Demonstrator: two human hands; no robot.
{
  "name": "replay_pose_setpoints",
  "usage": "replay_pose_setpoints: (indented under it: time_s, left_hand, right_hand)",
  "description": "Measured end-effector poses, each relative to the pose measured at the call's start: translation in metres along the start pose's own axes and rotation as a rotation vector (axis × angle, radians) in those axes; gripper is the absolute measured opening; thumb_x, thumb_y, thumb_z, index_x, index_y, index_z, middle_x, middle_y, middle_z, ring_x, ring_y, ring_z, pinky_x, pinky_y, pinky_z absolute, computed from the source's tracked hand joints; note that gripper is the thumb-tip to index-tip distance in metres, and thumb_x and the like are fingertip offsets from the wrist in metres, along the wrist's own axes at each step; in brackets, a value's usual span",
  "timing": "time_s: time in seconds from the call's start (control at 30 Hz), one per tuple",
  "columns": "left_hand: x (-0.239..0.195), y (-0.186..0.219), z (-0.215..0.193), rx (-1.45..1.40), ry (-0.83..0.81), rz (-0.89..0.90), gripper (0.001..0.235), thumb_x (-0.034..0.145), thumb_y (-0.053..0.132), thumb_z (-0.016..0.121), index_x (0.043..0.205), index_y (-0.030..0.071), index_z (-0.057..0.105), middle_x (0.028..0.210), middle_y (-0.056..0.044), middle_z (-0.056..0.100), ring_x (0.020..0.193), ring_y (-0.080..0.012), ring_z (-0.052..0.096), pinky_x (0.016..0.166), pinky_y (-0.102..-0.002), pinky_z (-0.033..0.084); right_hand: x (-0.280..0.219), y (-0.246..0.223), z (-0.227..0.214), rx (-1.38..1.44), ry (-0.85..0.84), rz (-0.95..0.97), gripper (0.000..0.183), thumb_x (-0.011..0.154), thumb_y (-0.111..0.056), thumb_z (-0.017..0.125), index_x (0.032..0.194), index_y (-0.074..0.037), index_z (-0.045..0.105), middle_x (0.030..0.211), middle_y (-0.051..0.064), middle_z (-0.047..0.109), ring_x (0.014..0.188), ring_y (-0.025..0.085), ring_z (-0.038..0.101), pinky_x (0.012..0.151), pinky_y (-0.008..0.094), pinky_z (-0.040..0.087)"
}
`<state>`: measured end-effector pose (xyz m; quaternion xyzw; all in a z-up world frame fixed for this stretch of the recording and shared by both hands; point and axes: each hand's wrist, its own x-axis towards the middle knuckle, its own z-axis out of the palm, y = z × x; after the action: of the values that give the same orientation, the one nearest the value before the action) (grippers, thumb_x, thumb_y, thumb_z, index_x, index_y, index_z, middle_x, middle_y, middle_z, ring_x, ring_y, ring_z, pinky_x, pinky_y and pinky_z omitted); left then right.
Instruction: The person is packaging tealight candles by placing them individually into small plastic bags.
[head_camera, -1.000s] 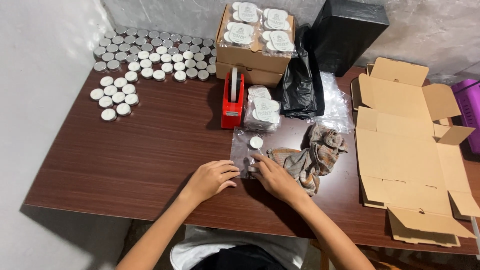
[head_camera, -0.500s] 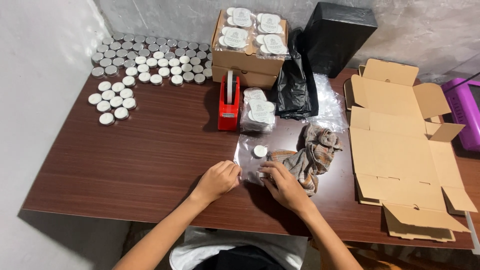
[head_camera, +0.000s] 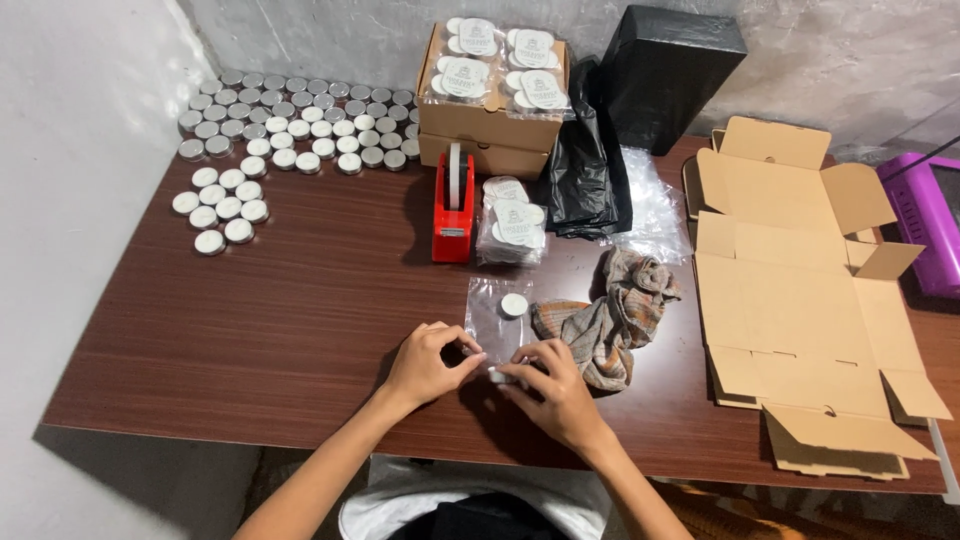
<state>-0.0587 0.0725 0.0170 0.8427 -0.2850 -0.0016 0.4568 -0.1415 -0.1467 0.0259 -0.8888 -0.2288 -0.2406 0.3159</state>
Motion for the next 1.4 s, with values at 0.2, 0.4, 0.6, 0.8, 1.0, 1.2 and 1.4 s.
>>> replay_pose_setpoints:
  time_s: [0.2, 0.4, 0.6, 0.8, 1.0, 1.2, 1.4]
  left_hand:
    - [-0.002, 0.004, 0.005, -0.047, 0.103, 0.040, 0.007, 0.082, 0.023, 0.077, 0.083, 0.019, 0.072, 0.082, 0.010, 0.076, 0.078, -0.0135, 0.067, 0.088, -0.036, 0.049]
    - [-0.003, -0.002, 0.012, 0.003, 0.127, 0.122, 0.008, 0.083, 0.024, 0.079, 0.085, 0.019, 0.073, 0.075, 0.007, 0.071, 0.070, -0.0110, 0.062, 0.075, -0.029, 0.046]
    - [-0.004, -0.003, 0.011, -0.013, 0.098, 0.108, 0.007, 0.083, 0.024, 0.079, 0.084, 0.022, 0.073, 0.080, 0.005, 0.078, 0.082, -0.0153, 0.072, 0.076, -0.029, 0.052]
    - [-0.004, -0.005, 0.012, 0.015, 0.098, 0.135, 0.007, 0.083, 0.024, 0.079, 0.084, 0.023, 0.073, 0.081, 0.007, 0.078, 0.083, -0.0137, 0.072, 0.078, -0.028, 0.052]
    - [-0.005, -0.004, 0.007, 0.017, 0.060, 0.119, 0.007, 0.082, 0.021, 0.080, 0.086, 0.021, 0.074, 0.084, 0.007, 0.080, 0.089, -0.0140, 0.073, 0.083, -0.029, 0.051]
    - [-0.008, -0.028, 0.009, 0.182, -0.012, 0.244, 0.012, 0.082, 0.026, 0.080, 0.092, 0.023, 0.074, 0.088, 0.006, 0.079, 0.092, -0.0134, 0.071, 0.083, -0.029, 0.051]
    - [-0.018, -0.016, -0.002, 0.235, -0.235, 0.429, 0.021, 0.078, 0.033, 0.083, 0.090, 0.019, 0.075, 0.087, 0.001, 0.079, 0.088, -0.0180, 0.070, 0.082, -0.033, 0.052]
  right_hand:
    - [-0.019, 0.012, 0.018, -0.207, 0.015, -0.008, 0.040, 0.083, -0.018, 0.086, 0.120, -0.018, 0.072, 0.115, 0.010, 0.061, 0.104, 0.029, 0.053, 0.087, 0.043, 0.052]
    - [-0.012, 0.007, 0.027, -0.472, 0.072, -0.129, 0.031, 0.089, -0.021, 0.083, 0.117, -0.023, 0.071, 0.112, 0.008, 0.061, 0.096, 0.027, 0.056, 0.076, 0.039, 0.047]
    - [-0.019, 0.026, 0.054, -0.568, 0.025, -0.027, 0.021, 0.087, -0.023, 0.074, 0.107, -0.027, 0.077, 0.104, 0.008, 0.057, 0.086, 0.030, 0.056, 0.067, 0.038, 0.046]
    - [-0.024, 0.021, 0.052, -0.542, 0.047, -0.045, 0.011, 0.089, -0.021, 0.073, 0.098, -0.018, 0.068, 0.106, 0.009, 0.054, 0.095, 0.032, 0.059, 0.071, 0.039, 0.047]
    - [-0.012, 0.004, 0.037, -0.550, -0.105, 0.103, 0.050, 0.090, -0.042, 0.072, 0.134, -0.022, 0.064, 0.141, 0.019, 0.048, 0.122, 0.043, 0.050, 0.096, 0.049, 0.043]
    - [-0.019, 0.024, 0.025, -0.088, -0.039, 0.028, 0.014, 0.091, -0.032, 0.072, 0.094, -0.018, 0.072, 0.125, 0.012, 0.061, 0.119, 0.037, 0.061, 0.096, 0.048, 0.050]
    - [0.017, 0.006, 0.001, -0.362, -0.495, 0.103, 0.056, 0.097, -0.043, 0.063, 0.148, -0.024, 0.053, 0.153, 0.012, 0.048, 0.146, 0.042, 0.035, 0.114, 0.053, 0.035]
